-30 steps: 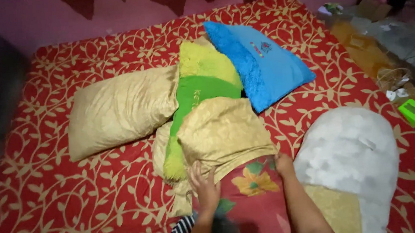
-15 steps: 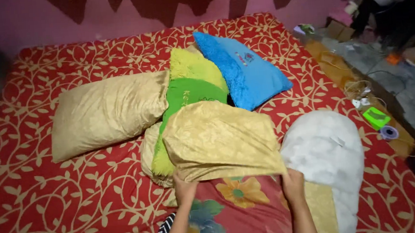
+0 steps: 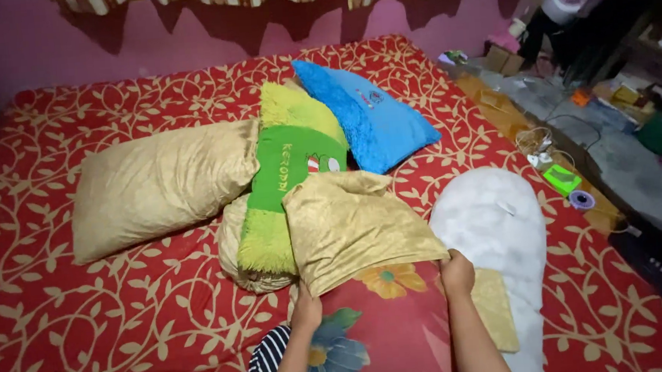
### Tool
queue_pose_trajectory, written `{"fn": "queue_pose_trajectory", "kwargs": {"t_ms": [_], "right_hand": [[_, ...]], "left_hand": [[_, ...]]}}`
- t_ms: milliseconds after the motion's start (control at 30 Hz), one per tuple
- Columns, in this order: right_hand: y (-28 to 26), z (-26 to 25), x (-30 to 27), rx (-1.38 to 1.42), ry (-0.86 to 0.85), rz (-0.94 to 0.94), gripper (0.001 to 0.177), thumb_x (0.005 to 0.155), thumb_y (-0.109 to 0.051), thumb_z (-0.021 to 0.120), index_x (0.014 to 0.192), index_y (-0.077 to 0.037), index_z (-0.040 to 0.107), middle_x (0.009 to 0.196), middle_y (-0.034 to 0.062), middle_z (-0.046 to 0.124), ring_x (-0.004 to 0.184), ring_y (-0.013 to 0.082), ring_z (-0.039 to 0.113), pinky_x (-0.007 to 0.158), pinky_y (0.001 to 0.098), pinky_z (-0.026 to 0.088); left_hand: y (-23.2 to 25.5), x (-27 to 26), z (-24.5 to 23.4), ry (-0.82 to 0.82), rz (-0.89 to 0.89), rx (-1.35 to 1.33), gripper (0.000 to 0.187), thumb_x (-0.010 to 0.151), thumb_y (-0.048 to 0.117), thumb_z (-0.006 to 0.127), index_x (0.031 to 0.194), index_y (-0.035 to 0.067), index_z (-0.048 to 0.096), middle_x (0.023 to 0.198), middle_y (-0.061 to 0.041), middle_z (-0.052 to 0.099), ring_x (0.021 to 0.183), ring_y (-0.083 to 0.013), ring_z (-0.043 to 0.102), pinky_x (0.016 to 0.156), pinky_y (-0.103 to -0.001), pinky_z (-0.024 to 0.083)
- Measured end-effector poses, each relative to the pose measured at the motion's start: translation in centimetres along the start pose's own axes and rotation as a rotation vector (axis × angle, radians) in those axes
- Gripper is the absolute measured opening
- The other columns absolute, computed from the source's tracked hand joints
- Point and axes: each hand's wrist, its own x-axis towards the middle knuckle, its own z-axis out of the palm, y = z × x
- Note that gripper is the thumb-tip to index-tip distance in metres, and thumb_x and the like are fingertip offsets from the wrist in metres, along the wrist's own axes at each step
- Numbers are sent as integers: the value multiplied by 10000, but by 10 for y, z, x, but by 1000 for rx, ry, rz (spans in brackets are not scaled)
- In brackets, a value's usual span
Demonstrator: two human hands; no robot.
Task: The person sits on a bed and inserts white pillow filling into a gold pillowcase. They push the filling in, adjust the fabric, and zip the case closed, then smooth the finished pillow.
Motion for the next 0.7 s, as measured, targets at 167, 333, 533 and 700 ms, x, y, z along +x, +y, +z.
{"fn": "queue_pose_trajectory", "kwargs": {"t_ms": [167,333,533,700], "right_hand": [[1,1,3,39,-150,-56,297,855,-256,685,1115,-132,756,981,171,761,930,366,707,825,472,540],[-2,-1,15,142,-404,-195,264,979,-182,619,1179,-41,718,961,208,748,901,350,712,866,426,566],[69,-59,-11,445,-483,-324,300,918,-176,625,1110,21,746,999,134,793,928,207,707,848,329,532],[138,-128,-83,423,-146,-175,249,983,-153,604,990,79,695,831,194,639,714,269,549,652,392,468]], "left_hand": [[-18,-10,-13,-194,-155,-117,488,1006,316,413,1432,79,425,1318,-247,562,1162,-432,537,952,-479,460],[-31,-10,-33,-388,-353,-571,431,1026,344,436,1252,31,629,1094,-148,681,989,-299,632,860,-413,511],[-30,-16,-44,-489,-488,-751,522,1038,434,416,1169,11,692,940,-128,722,839,-255,695,726,-390,565],[-22,-30,-23,-600,-289,-941,423,1010,363,453,1234,103,700,1045,-85,759,900,-231,704,788,-382,584]]}}
